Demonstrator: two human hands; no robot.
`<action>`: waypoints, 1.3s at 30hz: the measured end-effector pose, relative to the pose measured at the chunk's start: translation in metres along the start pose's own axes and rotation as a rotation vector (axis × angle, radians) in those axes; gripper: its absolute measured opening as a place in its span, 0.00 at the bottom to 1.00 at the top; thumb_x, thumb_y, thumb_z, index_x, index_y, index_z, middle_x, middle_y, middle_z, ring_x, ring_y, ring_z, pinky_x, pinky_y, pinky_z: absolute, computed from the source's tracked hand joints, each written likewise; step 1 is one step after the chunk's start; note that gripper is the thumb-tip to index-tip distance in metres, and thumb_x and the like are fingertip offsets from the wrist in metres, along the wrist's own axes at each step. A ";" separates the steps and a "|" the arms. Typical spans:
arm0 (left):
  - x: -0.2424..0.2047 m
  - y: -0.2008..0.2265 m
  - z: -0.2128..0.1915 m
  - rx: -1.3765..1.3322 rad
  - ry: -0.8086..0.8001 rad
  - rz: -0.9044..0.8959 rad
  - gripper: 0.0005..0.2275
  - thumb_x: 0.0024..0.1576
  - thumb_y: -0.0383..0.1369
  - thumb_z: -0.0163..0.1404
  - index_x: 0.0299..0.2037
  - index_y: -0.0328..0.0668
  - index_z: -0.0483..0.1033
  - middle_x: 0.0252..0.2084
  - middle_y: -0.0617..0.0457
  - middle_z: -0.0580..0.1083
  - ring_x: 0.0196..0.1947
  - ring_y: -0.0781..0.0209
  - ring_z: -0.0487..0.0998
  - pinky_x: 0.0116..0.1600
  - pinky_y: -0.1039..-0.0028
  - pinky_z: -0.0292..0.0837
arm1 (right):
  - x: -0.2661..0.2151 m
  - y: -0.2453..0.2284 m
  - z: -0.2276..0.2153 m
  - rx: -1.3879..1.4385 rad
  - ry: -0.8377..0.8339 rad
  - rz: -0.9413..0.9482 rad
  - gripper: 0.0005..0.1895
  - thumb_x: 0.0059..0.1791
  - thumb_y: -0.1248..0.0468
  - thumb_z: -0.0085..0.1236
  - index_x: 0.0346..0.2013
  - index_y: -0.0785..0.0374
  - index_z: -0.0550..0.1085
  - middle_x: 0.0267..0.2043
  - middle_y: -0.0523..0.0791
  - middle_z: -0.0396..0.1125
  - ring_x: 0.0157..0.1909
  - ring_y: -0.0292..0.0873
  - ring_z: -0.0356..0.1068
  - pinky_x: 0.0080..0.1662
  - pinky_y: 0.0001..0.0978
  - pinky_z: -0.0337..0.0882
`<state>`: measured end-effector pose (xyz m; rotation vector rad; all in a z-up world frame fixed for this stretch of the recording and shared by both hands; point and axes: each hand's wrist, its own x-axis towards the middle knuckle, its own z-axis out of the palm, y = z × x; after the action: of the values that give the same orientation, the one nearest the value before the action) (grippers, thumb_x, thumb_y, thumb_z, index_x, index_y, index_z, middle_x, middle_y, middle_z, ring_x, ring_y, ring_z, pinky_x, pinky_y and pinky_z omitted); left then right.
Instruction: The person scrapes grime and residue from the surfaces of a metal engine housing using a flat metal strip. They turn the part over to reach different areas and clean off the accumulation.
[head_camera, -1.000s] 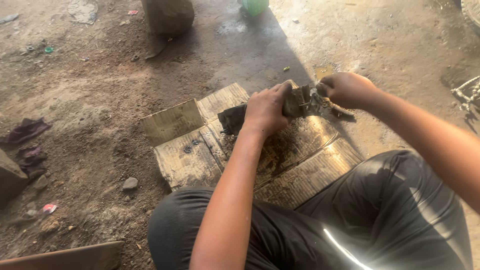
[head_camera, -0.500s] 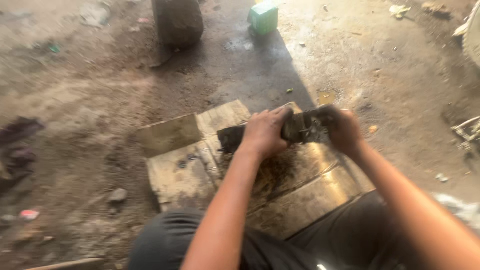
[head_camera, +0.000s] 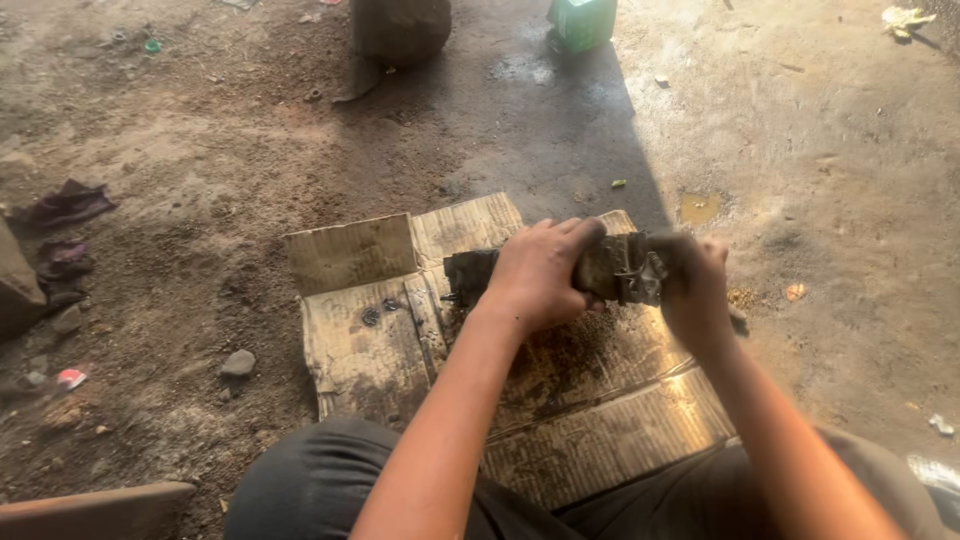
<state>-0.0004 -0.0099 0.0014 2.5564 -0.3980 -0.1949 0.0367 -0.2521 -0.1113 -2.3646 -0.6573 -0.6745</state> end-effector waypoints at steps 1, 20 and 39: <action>0.003 -0.001 -0.005 -0.001 0.025 -0.004 0.27 0.46 0.30 0.61 0.57 0.62 0.69 0.45 0.59 0.75 0.45 0.59 0.75 0.54 0.67 0.75 | 0.008 0.000 0.001 0.030 0.008 0.015 0.09 0.56 0.74 0.52 0.41 0.56 0.75 0.32 0.39 0.74 0.30 0.37 0.68 0.52 0.36 0.59; -0.007 0.004 -0.004 0.027 0.083 0.183 0.24 0.39 0.33 0.65 0.46 0.53 0.70 0.40 0.55 0.77 0.44 0.54 0.76 0.53 0.63 0.71 | -0.004 -0.011 -0.018 0.044 0.033 -0.001 0.09 0.58 0.72 0.52 0.42 0.54 0.77 0.36 0.41 0.73 0.37 0.37 0.70 0.46 0.31 0.61; -0.005 0.003 0.001 0.030 0.020 0.112 0.23 0.43 0.28 0.62 0.49 0.57 0.71 0.42 0.55 0.76 0.45 0.55 0.76 0.53 0.65 0.74 | -0.010 -0.024 -0.021 -0.089 0.097 -0.061 0.03 0.53 0.69 0.56 0.38 0.58 0.76 0.34 0.44 0.72 0.37 0.40 0.68 0.50 0.41 0.57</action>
<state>-0.0062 -0.0107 0.0026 2.5549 -0.5391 -0.1230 0.0088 -0.2517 -0.0936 -2.3837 -0.6713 -0.8563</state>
